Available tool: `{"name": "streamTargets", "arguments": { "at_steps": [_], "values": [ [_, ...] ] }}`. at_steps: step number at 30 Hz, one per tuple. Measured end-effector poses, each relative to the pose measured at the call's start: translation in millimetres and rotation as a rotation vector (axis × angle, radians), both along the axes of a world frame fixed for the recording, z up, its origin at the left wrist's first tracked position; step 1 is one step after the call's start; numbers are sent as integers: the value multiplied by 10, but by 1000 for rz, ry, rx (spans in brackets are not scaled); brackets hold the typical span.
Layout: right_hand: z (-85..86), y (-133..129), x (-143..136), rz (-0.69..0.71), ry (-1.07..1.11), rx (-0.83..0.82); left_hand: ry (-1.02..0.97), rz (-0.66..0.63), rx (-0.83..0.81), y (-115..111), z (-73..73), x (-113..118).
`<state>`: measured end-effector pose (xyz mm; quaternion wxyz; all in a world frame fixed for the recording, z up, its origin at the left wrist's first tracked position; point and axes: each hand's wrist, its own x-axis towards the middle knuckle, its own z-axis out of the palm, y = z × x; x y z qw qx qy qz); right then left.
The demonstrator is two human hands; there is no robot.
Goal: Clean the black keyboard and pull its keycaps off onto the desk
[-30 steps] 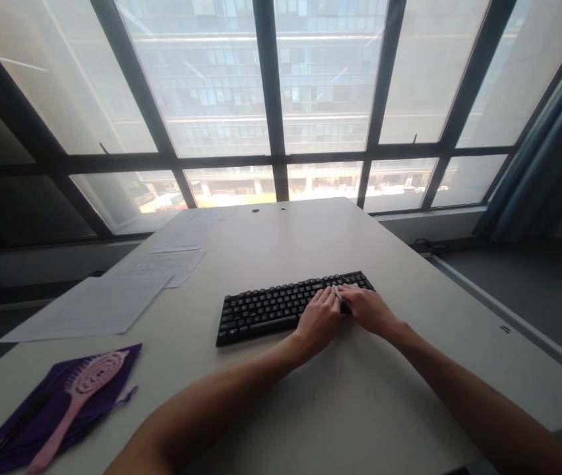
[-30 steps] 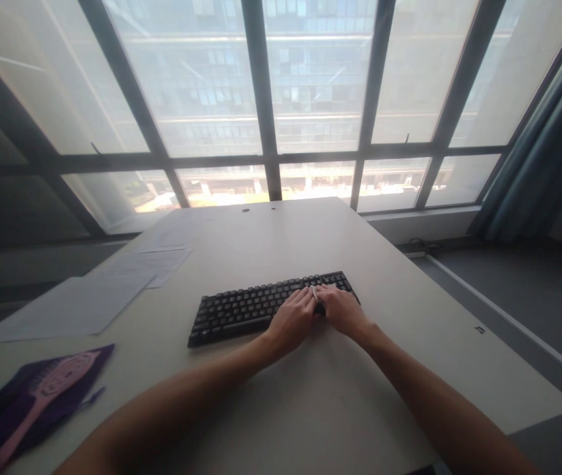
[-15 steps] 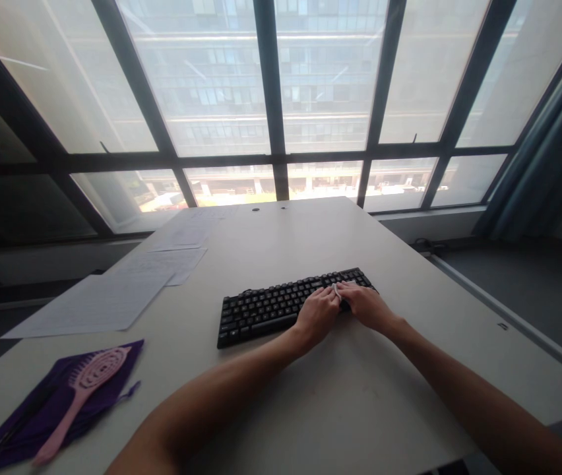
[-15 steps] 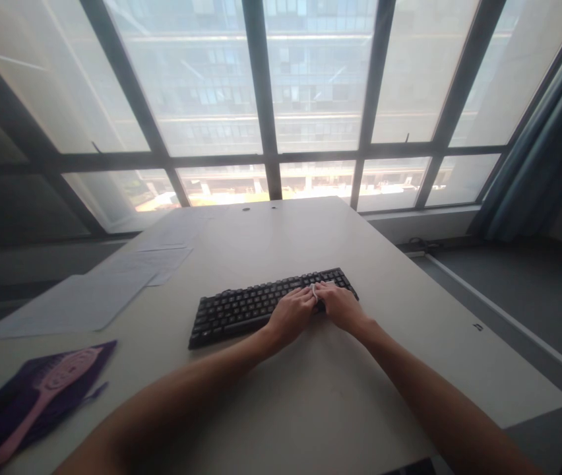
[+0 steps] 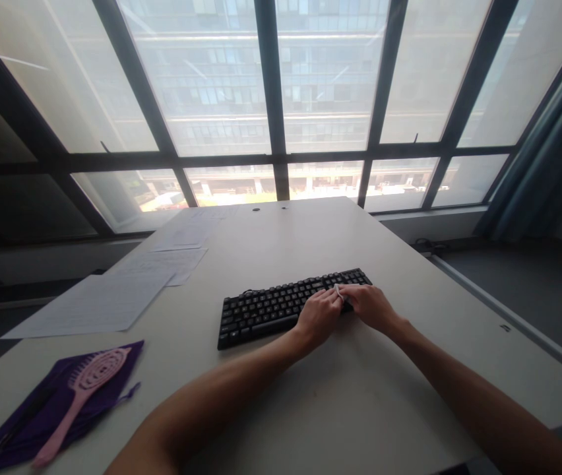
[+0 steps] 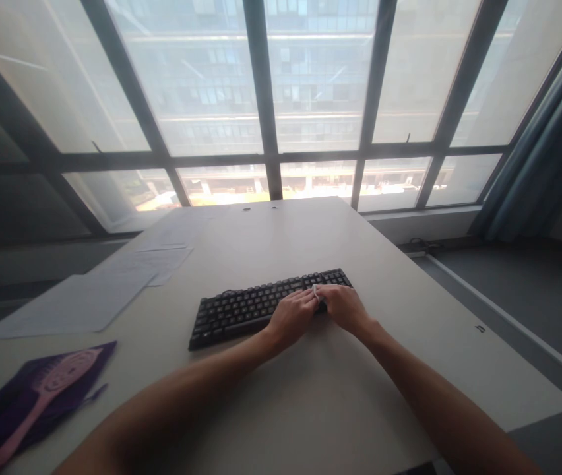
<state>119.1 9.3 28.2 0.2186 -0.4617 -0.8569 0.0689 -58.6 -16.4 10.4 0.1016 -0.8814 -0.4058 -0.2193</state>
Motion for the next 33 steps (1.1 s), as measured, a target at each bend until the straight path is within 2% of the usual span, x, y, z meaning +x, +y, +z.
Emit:
{"name": "streamTargets", "arguments": {
  "at_steps": [7, 20, 33],
  "values": [
    [12, 24, 40, 54, -26, 55, 31, 32, -34, -22, 38, -8],
    [-20, 62, 90, 132, 64, -106, 78, 54, -43, -53, 98, 20],
    [-64, 93, 112, 138, 81, -97, 54, 65, -59, -4, 21, 8]
  ]
}}
